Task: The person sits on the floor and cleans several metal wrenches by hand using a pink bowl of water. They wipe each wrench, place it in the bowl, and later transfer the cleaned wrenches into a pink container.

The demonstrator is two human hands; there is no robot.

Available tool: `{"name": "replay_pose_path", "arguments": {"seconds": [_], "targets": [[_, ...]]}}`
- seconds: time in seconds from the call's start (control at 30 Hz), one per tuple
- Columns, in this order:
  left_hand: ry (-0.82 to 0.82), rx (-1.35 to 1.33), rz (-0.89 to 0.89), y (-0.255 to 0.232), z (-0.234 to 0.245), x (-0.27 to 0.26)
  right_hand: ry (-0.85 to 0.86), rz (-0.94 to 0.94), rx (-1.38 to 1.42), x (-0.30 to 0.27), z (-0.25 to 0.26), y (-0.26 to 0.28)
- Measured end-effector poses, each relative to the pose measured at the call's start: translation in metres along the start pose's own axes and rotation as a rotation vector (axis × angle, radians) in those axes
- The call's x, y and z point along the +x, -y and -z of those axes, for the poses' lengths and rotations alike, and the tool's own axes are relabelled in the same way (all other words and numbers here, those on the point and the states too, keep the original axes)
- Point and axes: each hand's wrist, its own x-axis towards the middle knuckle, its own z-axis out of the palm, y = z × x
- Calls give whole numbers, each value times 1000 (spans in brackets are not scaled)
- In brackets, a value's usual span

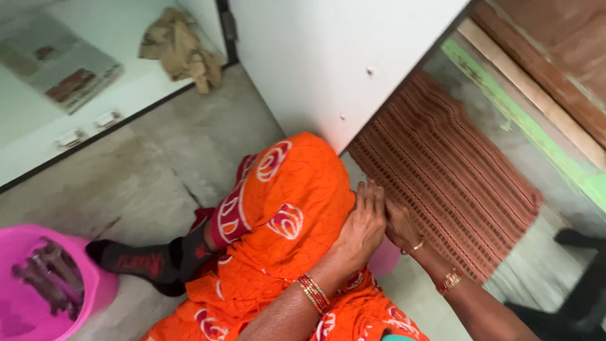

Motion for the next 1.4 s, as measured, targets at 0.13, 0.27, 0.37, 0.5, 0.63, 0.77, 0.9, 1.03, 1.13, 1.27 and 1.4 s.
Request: {"name": "replay_pose_path", "arguments": {"seconds": [0.13, 0.27, 0.37, 0.5, 0.63, 0.77, 0.9, 1.03, 1.13, 1.27, 1.4], "targets": [[-31, -102, 11, 3, 25, -7, 125, -14, 30, 8, 10, 11], [84, 120, -186, 5, 36, -6, 155, -7, -93, 6, 18, 13], [190, 119, -182, 1, 42, -8, 119, 68, -89, 5, 24, 18], [150, 183, -186, 1, 42, -14, 4, 215, 12, 3, 23, 36], [266, 69, -108, 4, 40, -23, -26, 109, 133, -5, 20, 63], [348, 89, -116, 7, 43, -26, -20, 93, 244, -7, 25, 76], [355, 23, -63, 5, 47, -27, 26, 48, 333, -11, 29, 76], [337, -7, -78, 4, 52, -26, 44, -245, 551, -11, 25, 67], [314, -71, -98, 3, 58, -26, 260, -405, 493, 5, 12, 41], [267, -159, -111, 5, 64, -25, 563, -161, 42, 32, -28, -8], [165, -321, -116, 9, 64, -28, 494, 4, -72, 85, -94, -62]]}}
